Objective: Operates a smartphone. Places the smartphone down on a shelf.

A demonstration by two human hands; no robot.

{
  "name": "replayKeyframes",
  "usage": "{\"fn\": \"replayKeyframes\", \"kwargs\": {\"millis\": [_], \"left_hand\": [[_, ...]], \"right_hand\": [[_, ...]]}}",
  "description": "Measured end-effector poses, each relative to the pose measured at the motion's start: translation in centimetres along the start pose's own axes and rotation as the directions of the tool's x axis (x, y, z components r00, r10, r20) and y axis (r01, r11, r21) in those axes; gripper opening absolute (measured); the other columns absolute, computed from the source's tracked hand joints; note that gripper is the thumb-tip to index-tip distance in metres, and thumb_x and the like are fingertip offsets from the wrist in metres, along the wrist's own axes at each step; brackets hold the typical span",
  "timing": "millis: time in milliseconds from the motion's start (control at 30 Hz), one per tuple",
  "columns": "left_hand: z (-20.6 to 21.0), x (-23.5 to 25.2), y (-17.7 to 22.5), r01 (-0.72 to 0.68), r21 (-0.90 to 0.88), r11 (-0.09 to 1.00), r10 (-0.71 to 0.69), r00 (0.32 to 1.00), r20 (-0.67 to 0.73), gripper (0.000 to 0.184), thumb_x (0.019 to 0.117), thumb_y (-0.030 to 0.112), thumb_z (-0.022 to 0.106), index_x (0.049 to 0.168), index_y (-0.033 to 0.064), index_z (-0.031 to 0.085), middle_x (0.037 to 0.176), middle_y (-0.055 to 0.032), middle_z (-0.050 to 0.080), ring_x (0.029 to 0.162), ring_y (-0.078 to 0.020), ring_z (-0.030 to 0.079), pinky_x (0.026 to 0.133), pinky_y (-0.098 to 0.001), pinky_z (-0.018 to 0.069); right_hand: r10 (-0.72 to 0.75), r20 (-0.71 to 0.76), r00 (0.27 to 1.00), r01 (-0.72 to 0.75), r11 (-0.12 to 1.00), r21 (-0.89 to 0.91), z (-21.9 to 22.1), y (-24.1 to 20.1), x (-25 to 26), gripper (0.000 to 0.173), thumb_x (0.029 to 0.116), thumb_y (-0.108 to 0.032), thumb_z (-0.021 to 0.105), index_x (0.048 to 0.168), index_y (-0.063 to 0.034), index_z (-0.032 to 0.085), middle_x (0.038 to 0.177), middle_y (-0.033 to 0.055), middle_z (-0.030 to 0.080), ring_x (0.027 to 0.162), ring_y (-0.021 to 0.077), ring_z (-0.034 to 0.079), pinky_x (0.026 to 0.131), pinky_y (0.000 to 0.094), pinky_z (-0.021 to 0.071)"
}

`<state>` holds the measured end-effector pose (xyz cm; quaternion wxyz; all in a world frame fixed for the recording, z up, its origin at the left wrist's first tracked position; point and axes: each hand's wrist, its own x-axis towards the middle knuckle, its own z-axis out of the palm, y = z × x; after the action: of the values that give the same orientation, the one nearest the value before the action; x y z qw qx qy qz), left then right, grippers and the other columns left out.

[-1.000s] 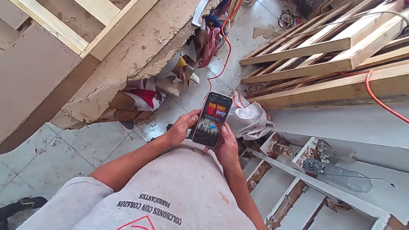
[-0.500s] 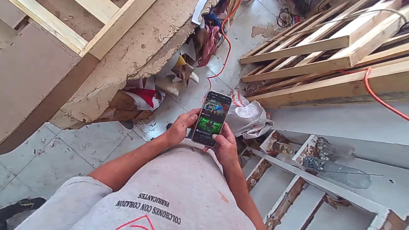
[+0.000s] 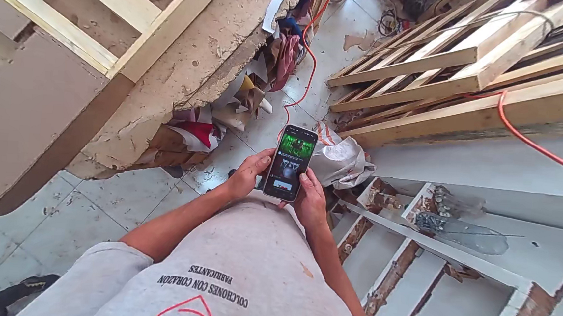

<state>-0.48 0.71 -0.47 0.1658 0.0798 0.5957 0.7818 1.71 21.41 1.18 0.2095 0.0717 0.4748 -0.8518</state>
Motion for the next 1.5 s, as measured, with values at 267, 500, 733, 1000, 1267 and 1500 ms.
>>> {"fn": "replayKeyframes", "kwargs": {"millis": [267, 500, 733, 1000, 1267, 1500], "left_hand": [[-0.4, 0.1, 0.0, 0.001, -0.017, 1.000, -0.001, 1.000, -0.009, 0.056, 0.1097, 0.027, 0.020, 0.145, -0.0078, 0.045, 0.127, -0.0145, 0.069, 0.110, -0.0174, 0.070, 0.093, -0.0354, 0.0591], [-0.4, 0.3, 0.1, -0.017, -0.038, 0.999, 0.017, 1.000, -0.011, 0.054, 0.1101, 0.026, 0.021, 0.144, -0.0082, 0.046, 0.123, -0.0129, 0.070, 0.108, -0.0164, 0.070, 0.093, -0.0356, 0.0594], [-0.3, 0.3, 0.0, -0.011, -0.017, 1.000, 0.011, 1.000, -0.014, 0.054, 0.1099, 0.027, 0.021, 0.143, -0.0068, 0.048, 0.122, -0.0127, 0.071, 0.108, -0.0163, 0.070, 0.093, -0.0356, 0.0589], [0.0, 0.3, -0.2, -0.023, 0.003, 1.000, 0.023, 0.999, -0.034, 0.053, 0.1097, 0.025, 0.022, 0.141, -0.0072, 0.050, 0.121, -0.0127, 0.071, 0.106, -0.0159, 0.070, 0.092, -0.0353, 0.0591], [0.1, 3.2, 2.9, -0.037, 0.107, 0.994, 0.060, 0.975, -0.216, 0.044, 0.1079, 0.016, 0.027, 0.136, 0.0007, 0.058, 0.112, -0.0079, 0.073, 0.095, -0.0127, 0.071, 0.084, -0.0322, 0.0609], [0.8, 4.6, 3.8, -0.035, 0.114, 0.993, 0.060, 0.973, -0.221, 0.042, 0.1096, 0.015, 0.031, 0.140, 0.0041, 0.057, 0.116, -0.0097, 0.071, 0.094, -0.0149, 0.071, 0.084, -0.0345, 0.0612]], "right_hand": [[0.003, 0.025, 1.000, -0.002, 1.000, -0.031, 0.0, 0.0, 0.4, 0.036, 0.1060, -0.009, 0.032, 0.140, -0.0022, 0.042, 0.115, 0.0152, 0.071, 0.086, 0.0266, 0.076, 0.052, 0.0394, 0.0632], [0.001, 0.042, 0.999, 0.001, 0.999, -0.049, -0.1, -0.2, 0.6, 0.039, 0.1032, -0.006, 0.033, 0.141, -0.0017, 0.039, 0.117, 0.0144, 0.070, 0.087, 0.0264, 0.076, 0.053, 0.0397, 0.0636], [0.008, 0.047, 0.999, -0.009, 0.999, 0.032, -0.2, -0.4, 0.5, 0.041, 0.1085, -0.022, 0.023, 0.140, -0.0051, 0.041, 0.118, 0.0138, 0.072, 0.090, 0.0269, 0.076, 0.052, 0.0384, 0.0625], [-0.008, 0.067, 0.998, 0.009, 1.000, -0.011, -0.6, -0.4, 0.1, 0.041, 0.1018, -0.010, 0.032, 0.142, -0.0028, 0.039, 0.117, 0.0136, 0.071, 0.087, 0.0261, 0.076, 0.053, 0.0393, 0.0633], [-0.012, 0.092, 0.996, 0.019, 0.997, -0.069, -0.6, -0.1, -0.1, 0.035, 0.1076, -0.015, 0.035, 0.140, -0.0034, 0.042, 0.117, 0.0121, 0.071, 0.086, 0.0250, 0.076, 0.054, 0.0388, 0.0639], [0.001, 0.068, 0.998, 0.001, 0.999, -0.033, -0.6, 0.0, -0.3, 0.039, 0.1095, -0.026, 0.027, 0.138, -0.0050, 0.043, 0.116, 0.0121, 0.072, 0.086, 0.0258, 0.076, 0.053, 0.0393, 0.0633]]}}
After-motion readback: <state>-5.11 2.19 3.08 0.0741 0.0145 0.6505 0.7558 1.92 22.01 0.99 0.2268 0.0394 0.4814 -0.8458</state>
